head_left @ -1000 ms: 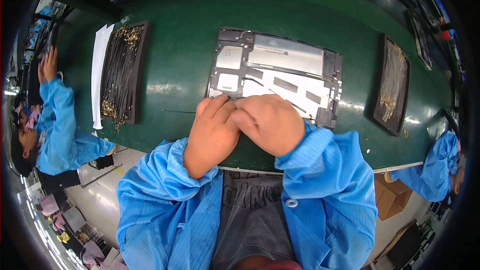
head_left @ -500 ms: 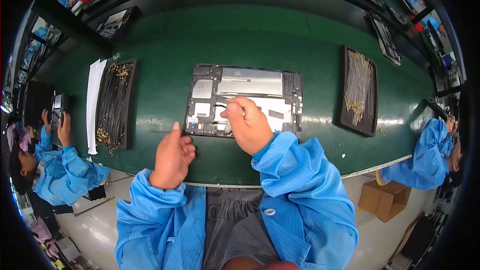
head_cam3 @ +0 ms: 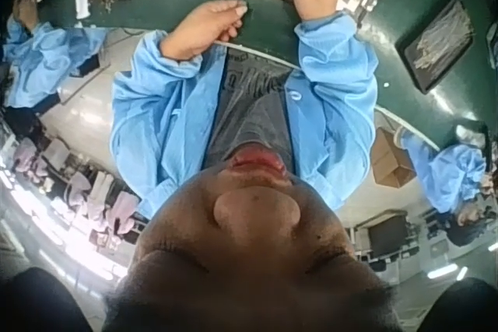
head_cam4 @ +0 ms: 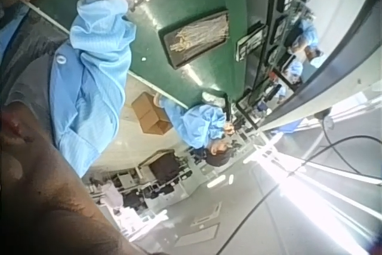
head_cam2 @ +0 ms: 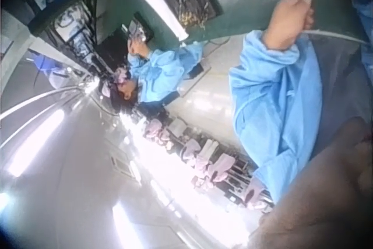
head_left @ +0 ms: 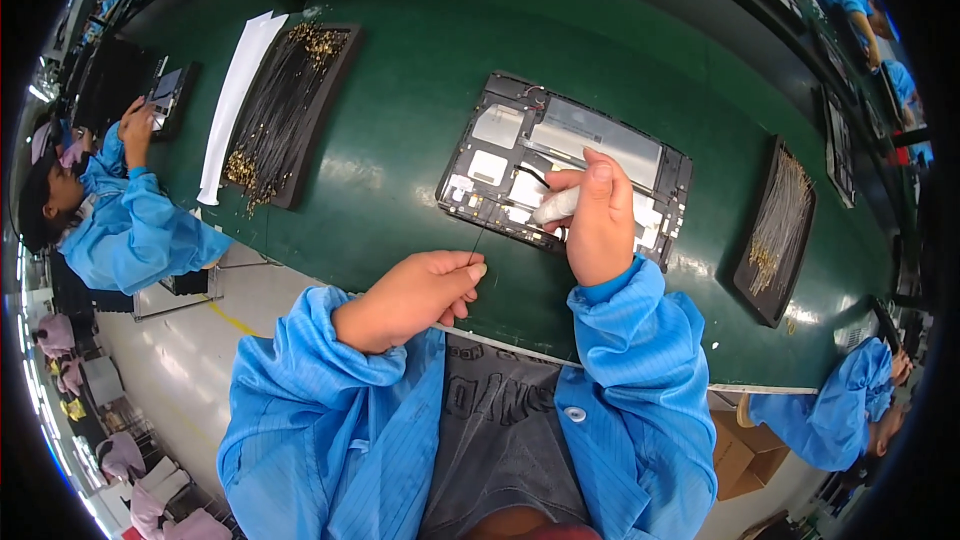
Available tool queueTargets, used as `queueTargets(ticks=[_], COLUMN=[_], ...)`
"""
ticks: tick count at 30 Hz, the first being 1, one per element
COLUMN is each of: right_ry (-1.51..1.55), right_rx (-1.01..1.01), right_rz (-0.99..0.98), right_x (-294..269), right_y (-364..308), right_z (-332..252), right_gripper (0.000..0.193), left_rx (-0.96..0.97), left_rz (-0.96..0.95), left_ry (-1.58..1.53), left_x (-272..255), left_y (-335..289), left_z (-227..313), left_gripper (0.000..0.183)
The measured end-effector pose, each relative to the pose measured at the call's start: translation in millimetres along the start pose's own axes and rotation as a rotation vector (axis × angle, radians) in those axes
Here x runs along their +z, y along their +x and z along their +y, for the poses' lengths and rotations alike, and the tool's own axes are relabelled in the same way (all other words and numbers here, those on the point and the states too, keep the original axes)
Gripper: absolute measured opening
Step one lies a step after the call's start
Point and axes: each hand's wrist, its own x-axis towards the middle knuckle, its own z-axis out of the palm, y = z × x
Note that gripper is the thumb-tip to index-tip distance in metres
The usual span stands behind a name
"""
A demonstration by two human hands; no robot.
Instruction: Applying adhesive and routing wires inside an electronic device housing on a factory production line.
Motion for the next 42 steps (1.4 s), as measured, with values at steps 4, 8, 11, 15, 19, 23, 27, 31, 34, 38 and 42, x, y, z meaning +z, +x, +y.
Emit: queueTargets(ticks=[4,8,11,15,19,23,27,31,34,38,42], right_ry=[0.019,0.012,0.023,0.025,0.0,-0.018,-0.028,-0.542,-0.98,-1.119,-1.085], right_rx=[0.001,-0.009,-0.016,-0.033,-0.049,0.007,-0.011,0.177,0.044,0.084,0.063], right_rz=[-0.008,-0.021,-0.031,-0.037,0.001,-0.044,-0.088,-0.27,-0.522,-0.67,-0.631], right_x=[1,1,1,-1,-5,2,-1,1,19,29,25], right_y=[-2,-2,-2,2,1,2,4,17,30,46,48], right_z=[3,1,2,2,1,13,10,-3,-20,-21,-20], right_gripper=[0.044,0.043,0.043,0.043,0.043,0.043,0.04,0.043,0.045,0.043,0.042], left_rx=[-0.022,-0.028,-0.003,0.02,-0.011,0.013,0.006,0.09,0.064,0.061,0.059], left_rz=[0.009,-0.003,0.017,0.026,0.03,0.079,0.102,0.036,0.032,0.009,-0.012], left_ry=[-0.057,-0.092,-0.098,-0.103,-0.198,-0.193,-0.219,-0.206,-0.229,-0.279,-0.286], left_x=[1,1,3,5,5,7,9,7,5,2,1], left_y=[-1,-4,-6,-2,-2,-10,2,18,21,22,25], left_z=[-3,-12,-11,-14,-16,-27,-13,-4,-4,-5,-2], left_gripper=[0.033,0.034,0.034,0.035,0.031,0.028,0.028,0.02,0.018,0.016,0.017])
